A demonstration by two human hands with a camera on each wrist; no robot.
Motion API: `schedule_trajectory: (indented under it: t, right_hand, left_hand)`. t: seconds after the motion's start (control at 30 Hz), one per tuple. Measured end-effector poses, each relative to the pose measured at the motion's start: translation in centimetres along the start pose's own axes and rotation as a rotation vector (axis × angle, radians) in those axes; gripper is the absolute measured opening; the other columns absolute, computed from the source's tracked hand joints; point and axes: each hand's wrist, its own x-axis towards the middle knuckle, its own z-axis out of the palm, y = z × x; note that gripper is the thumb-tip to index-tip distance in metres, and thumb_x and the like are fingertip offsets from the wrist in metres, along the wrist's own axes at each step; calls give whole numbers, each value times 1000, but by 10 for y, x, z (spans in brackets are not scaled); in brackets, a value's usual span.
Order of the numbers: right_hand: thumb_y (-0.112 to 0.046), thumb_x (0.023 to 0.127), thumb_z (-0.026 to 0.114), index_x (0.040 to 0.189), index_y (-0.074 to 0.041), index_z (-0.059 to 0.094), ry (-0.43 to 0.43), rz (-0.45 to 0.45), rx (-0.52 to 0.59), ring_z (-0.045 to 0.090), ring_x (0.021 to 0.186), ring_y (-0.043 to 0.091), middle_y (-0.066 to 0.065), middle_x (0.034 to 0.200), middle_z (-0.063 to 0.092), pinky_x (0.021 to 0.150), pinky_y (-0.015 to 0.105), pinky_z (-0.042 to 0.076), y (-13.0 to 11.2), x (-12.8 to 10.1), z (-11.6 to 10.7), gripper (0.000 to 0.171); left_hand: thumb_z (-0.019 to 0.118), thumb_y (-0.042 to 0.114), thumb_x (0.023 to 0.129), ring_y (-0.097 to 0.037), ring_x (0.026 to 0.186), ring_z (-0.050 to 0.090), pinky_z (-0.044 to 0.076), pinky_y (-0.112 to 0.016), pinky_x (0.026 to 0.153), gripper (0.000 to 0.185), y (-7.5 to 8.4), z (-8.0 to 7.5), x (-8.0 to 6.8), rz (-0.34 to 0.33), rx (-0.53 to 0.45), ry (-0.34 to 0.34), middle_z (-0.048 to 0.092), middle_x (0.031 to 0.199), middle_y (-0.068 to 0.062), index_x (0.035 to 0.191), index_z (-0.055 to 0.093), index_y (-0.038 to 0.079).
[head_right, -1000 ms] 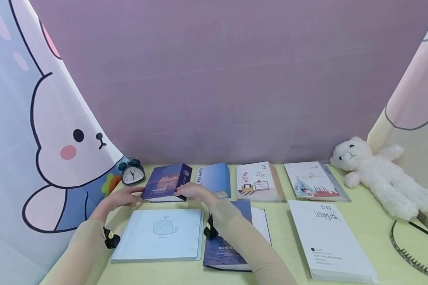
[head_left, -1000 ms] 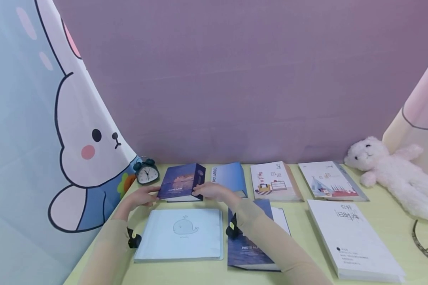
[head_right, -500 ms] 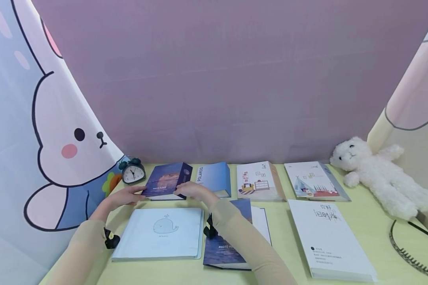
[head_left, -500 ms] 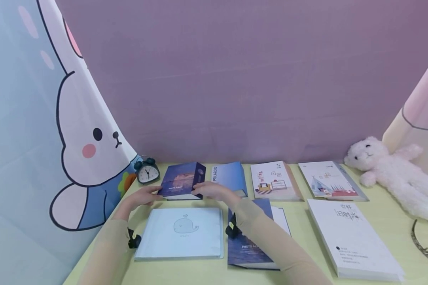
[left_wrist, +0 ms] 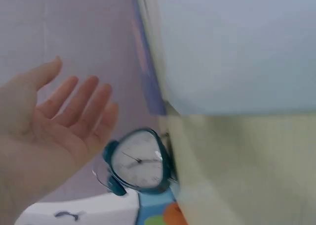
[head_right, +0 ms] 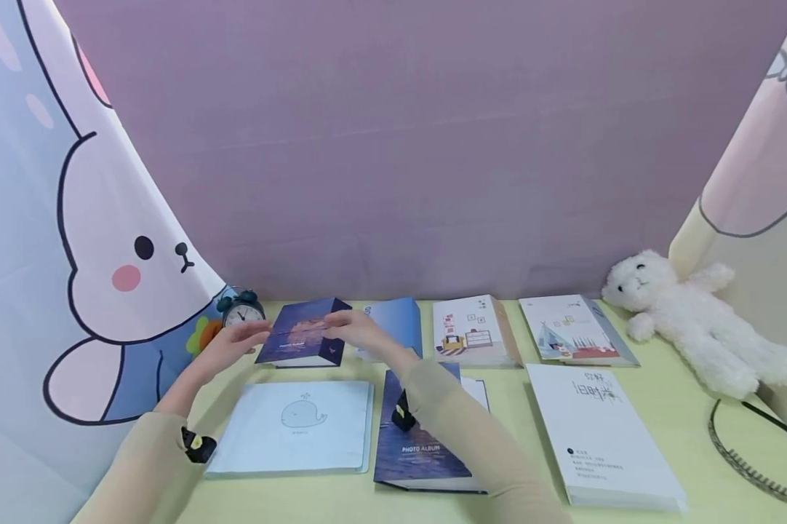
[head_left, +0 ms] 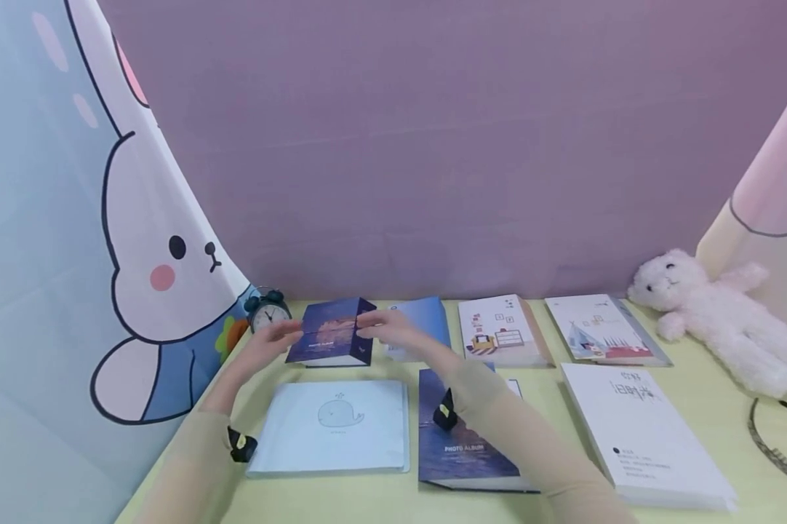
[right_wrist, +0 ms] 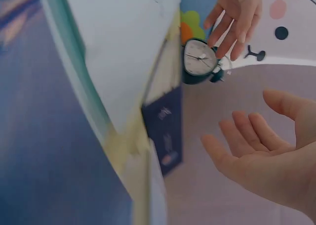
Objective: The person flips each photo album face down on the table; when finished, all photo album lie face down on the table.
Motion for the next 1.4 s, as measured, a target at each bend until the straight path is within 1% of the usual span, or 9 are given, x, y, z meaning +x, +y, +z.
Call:
schedule_trajectory:
  t: [0.2, 0.43, 0.67, 0.87, 0.97, 1.1, 1.17, 1.3, 1.4]
  right_hand:
    - [-25, 92, 61, 131, -13, 54, 43, -62, -48, 54, 119, 23, 7, 128, 59, 101, 40, 44, -15, -24, -35, 42]
    - [-26, 91, 61, 130, -13, 55, 99, -120, -124, 54, 119, 22, 8, 128, 59, 101, 38, 45, -17, -58, -75, 42]
    - [-32, 91, 61, 132, -12, 52, 98, -159, -183, 53, 122, 24, 8, 131, 57, 102, 43, 44, -14, -92, -110, 46]
    - [-35, 91, 60, 134, -12, 50, 103, -146, -231, 50, 124, 27, 9, 134, 55, 100, 47, 45, -15, -125, -133, 49]
    - [-37, 92, 59, 135, -15, 50, 107, -128, -262, 51, 123, 28, 9, 134, 55, 98, 48, 46, -13, -143, -142, 49]
    - [-35, 93, 57, 134, -13, 51, 111, -121, -321, 53, 121, 30, 10, 132, 56, 97, 48, 47, -6, -169, -149, 46]
    - [-32, 95, 55, 133, -11, 51, 110, -122, -343, 54, 119, 31, 11, 130, 58, 96, 45, 48, -2, -181, -151, 44]
    - [-28, 96, 54, 131, -8, 53, 107, -109, -367, 57, 116, 28, 13, 128, 59, 90, 30, 51, 7, -205, -156, 41]
    - [-28, 96, 54, 130, -9, 54, 111, -87, -374, 59, 111, 15, 12, 127, 60, 86, 20, 50, 14, -225, -160, 39]
  left_hand:
    - [54, 43, 93, -33, 120, 53, 48, -48, 96, 52, 29, 11, 4, 85, -34, 11, 55, 132, -13, 135, 49, 13]
    - [55, 36, 94, -33, 117, 55, 50, -47, 94, 46, 66, 31, 8, 181, -81, -18, 55, 131, -14, 132, 52, 12]
    - [55, 32, 95, -25, 110, 60, 51, -40, 92, 41, 88, 56, 13, 247, -36, -65, 62, 123, -8, 132, 52, 15]
    - [56, 30, 95, -22, 110, 60, 51, -41, 92, 39, 105, 81, 16, 296, -58, -118, 62, 123, -6, 132, 52, 18]
    - [55, 27, 95, -21, 110, 60, 53, -37, 90, 38, 116, 93, 18, 351, -87, -156, 62, 123, -6, 132, 53, 18]
    - [53, 24, 96, -19, 108, 60, 52, -31, 89, 37, 133, 111, 22, 450, -80, -204, 63, 121, -6, 132, 53, 15]
    - [53, 24, 97, -17, 107, 61, 52, -29, 90, 36, 144, 122, 26, 480, -68, -228, 63, 121, -7, 132, 53, 13]
    - [53, 27, 97, -13, 105, 61, 51, -24, 88, 38, 167, 147, 36, 492, -32, -269, 63, 120, -5, 132, 53, 13]
    - [53, 28, 96, -11, 103, 62, 52, -20, 82, 37, 181, 167, 42, 490, -19, -283, 64, 120, -2, 131, 54, 15]
